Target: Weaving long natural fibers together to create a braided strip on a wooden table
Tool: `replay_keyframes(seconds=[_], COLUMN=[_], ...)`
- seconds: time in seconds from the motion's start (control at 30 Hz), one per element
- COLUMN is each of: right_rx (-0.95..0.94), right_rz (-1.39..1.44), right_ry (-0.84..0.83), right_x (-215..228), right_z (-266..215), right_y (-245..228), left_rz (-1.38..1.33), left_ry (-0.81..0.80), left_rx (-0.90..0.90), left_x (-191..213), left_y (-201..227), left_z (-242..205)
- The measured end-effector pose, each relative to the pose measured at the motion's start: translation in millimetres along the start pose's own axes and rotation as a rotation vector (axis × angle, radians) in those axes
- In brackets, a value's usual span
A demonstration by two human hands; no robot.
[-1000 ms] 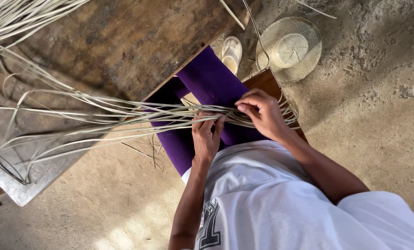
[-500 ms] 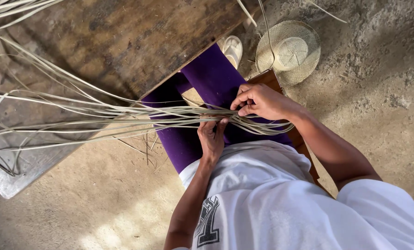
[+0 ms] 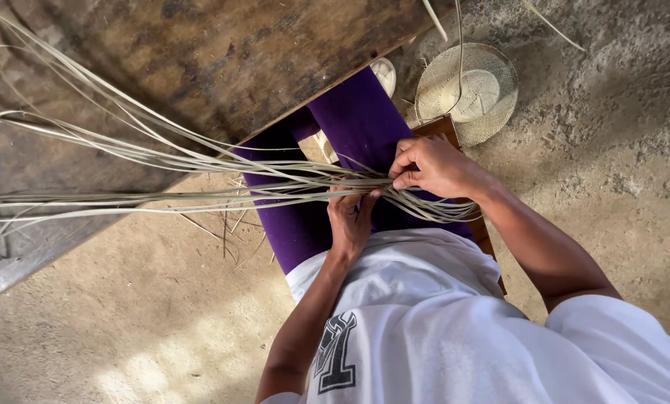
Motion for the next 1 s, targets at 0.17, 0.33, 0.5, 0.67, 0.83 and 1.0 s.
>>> replay_keyframes(seconds=[0.17, 0.33, 0.5, 0.67, 0.83, 1.0], right_rx=[0.007, 0.020, 0.047, 0.062, 0.077, 0.029], right_rz=[-0.084, -0.169, -0.113, -0.102, -0.015, 0.144], right_ry=[0.042, 0.040, 0.071, 0.073, 0.086, 0.021], right_x=[-7.9, -18.4, -18.3, -19.1, -14.0, -4.5], right_z=[0.8, 1.9, 1.6, 0.3, -1.5, -0.6], right_y=[10.9, 25.1, 22.2, 21.2, 10.1, -4.4], left_rz=[0.018, 0.002, -0.098, -0.174, -0.283, -0.374], left_ry=[-0.023, -0.087, -0.108, -0.141, -0.128, -0.144], left_rx=[0.036, 0.097, 0.106, 0.138, 0.235, 0.353], left_x=[1.3, 11.2, 13.3, 11.4, 3.1, 1.6], left_y=[-6.2, 11.4, 28.3, 53.9, 35.4, 51.3], left_z=[-0.6, 11.6, 25.7, 39.8, 34.5, 40.7])
Point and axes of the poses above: each hand's wrist, its own z-axis towards the middle knuckle, its own x-axis out of the back of the hand, y = z × x, the point moved 7 cm from there along z, towards the middle knuckle, and after that the axes turned 10 degrees about y, right-handed, at the moved point
